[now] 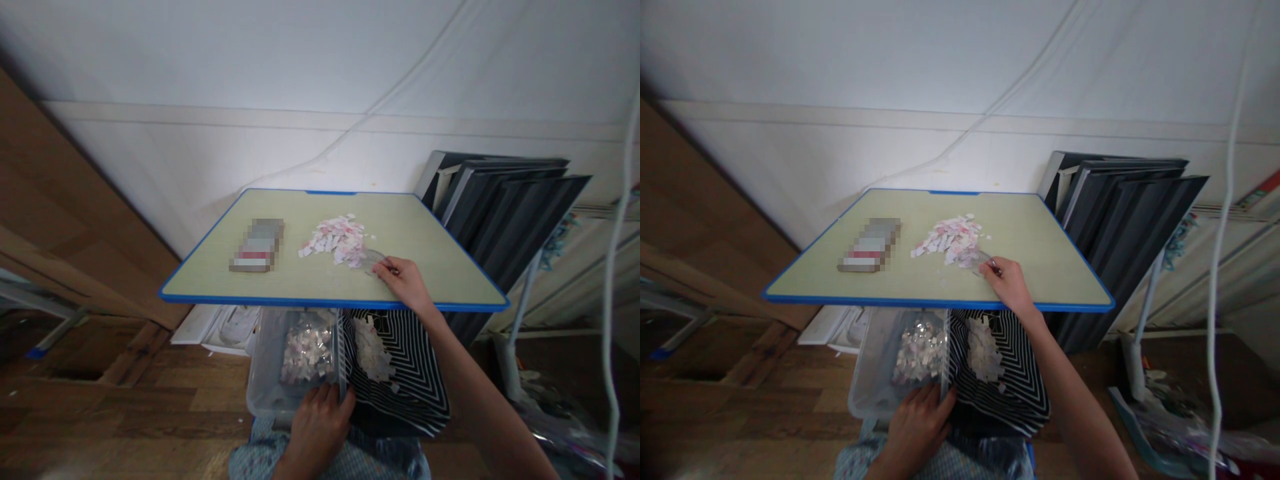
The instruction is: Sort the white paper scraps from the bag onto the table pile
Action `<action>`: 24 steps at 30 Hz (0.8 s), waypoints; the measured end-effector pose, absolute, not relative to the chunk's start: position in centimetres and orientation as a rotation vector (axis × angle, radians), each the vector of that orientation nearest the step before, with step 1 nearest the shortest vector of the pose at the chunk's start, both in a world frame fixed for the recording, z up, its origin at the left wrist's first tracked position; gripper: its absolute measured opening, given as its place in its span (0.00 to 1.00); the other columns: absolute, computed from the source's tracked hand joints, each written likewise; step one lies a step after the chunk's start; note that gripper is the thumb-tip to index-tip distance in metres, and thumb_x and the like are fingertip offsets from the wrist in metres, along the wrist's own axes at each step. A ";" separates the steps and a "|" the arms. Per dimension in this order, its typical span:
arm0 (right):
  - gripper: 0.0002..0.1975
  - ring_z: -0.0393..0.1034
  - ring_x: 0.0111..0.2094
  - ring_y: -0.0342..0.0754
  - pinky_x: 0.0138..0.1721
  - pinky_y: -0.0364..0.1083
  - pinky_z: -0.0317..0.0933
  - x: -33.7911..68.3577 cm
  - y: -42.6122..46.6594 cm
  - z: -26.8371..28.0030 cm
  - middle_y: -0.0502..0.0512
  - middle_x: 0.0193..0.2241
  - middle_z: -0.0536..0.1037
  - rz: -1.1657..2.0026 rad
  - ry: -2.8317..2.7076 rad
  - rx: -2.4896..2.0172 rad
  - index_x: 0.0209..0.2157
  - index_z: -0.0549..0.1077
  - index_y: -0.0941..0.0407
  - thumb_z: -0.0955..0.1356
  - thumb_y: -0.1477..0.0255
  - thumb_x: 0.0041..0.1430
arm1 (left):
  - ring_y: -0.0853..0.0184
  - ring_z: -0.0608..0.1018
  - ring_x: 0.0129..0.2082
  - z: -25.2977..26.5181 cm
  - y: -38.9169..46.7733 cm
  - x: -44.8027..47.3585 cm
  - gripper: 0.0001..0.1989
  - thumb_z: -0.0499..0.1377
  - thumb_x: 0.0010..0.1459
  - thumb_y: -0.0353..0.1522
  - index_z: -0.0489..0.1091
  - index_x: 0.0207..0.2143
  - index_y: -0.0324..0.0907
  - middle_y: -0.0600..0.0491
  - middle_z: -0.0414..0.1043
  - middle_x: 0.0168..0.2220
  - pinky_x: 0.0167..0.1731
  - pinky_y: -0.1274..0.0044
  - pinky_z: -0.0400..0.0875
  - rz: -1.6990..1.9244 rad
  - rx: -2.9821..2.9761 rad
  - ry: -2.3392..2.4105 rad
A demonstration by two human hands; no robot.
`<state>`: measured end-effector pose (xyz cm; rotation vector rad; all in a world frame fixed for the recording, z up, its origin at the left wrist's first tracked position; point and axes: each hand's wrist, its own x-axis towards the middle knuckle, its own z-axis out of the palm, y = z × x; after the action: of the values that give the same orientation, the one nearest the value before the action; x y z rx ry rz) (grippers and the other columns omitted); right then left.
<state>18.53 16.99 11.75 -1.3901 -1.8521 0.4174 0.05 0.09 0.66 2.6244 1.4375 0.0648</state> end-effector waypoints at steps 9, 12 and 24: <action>0.12 0.56 0.17 0.40 0.20 0.41 0.50 18.6 16.7 11.5 0.49 0.13 0.64 0.281 -1.703 -1.453 0.15 0.64 0.58 0.62 0.69 0.48 | 0.61 0.70 0.37 0.7 0.1 0.0 0.21 0.56 0.51 0.26 0.59 0.49 0.44 0.49 0.67 0.37 0.35 0.72 0.66 0.075 2.597 1.443; 0.12 0.58 0.19 0.41 0.22 0.41 0.51 18.6 16.8 11.5 0.51 0.15 0.66 0.237 -1.747 -1.439 0.16 0.65 0.58 0.61 0.69 0.49 | 0.61 0.70 0.36 0.7 0.1 0.0 0.20 0.56 0.52 0.26 0.60 0.48 0.43 0.49 0.68 0.37 0.34 0.71 0.66 0.063 2.605 1.448; 0.11 0.57 0.19 0.40 0.21 0.41 0.51 18.7 16.2 11.7 0.50 0.16 0.65 0.378 -1.767 -1.388 0.17 0.64 0.58 0.62 0.69 0.48 | 0.60 0.71 0.36 1.1 0.2 0.1 0.20 0.57 0.53 0.28 0.60 0.49 0.43 0.48 0.68 0.37 0.34 0.71 0.67 0.015 2.612 1.443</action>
<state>18.73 16.22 11.66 -1.3885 -1.7673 0.3782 0.08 0.18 1.07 2.6119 1.4433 0.0148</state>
